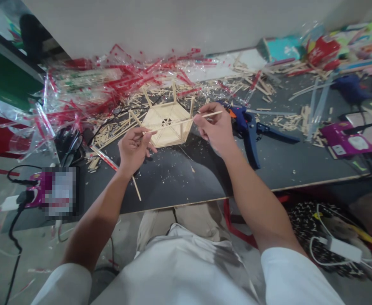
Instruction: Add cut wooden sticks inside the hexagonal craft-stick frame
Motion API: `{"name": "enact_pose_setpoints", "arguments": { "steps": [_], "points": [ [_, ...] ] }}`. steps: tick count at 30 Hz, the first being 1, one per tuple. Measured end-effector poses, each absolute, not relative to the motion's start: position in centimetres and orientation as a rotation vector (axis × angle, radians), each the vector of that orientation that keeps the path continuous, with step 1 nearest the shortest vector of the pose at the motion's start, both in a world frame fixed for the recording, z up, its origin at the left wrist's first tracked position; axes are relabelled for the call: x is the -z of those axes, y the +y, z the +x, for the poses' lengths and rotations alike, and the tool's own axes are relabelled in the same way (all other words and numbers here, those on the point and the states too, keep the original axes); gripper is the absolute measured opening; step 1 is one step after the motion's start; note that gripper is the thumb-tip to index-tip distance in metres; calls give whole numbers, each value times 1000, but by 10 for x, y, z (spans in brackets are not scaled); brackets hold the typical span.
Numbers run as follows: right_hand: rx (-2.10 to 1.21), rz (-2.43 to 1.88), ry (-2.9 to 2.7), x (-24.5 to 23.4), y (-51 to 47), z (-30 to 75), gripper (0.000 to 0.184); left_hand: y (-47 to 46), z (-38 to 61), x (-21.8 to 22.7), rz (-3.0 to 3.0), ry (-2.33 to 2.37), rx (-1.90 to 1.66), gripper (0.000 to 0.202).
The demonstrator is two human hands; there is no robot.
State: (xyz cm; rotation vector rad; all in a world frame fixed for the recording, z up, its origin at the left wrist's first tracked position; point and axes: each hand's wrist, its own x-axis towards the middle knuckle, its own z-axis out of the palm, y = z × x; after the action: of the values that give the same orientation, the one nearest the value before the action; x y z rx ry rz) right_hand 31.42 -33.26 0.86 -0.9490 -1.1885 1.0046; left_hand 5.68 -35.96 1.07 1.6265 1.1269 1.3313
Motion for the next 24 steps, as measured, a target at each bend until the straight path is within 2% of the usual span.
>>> {"name": "enact_pose_setpoints", "arguments": {
  "steps": [3, 8, 12, 17, 24],
  "points": [
    [-812, -965, -1173, -7, -329, 320, 54, -359, 57, -11, 1641, 1125, -1334, 23],
    [-484, -1067, -1367, -14, -335, 327, 40, -360, 57, -12, 1651, 1160, -1305, 26],
    [-322, -1075, -1585, -22, -344, 327, 30, -359, 56, -12, 1627, 1149, -1326, 23],
    [-78, -1193, -1769, -25, -347, 326, 30, -359, 56, -10, 1646, 1161, -1322, 21],
    [163, -1256, -1917, -27, -354, 329, 13, -360, 55, -11, 1670, 1141, -1334, 16]
  ]
}}
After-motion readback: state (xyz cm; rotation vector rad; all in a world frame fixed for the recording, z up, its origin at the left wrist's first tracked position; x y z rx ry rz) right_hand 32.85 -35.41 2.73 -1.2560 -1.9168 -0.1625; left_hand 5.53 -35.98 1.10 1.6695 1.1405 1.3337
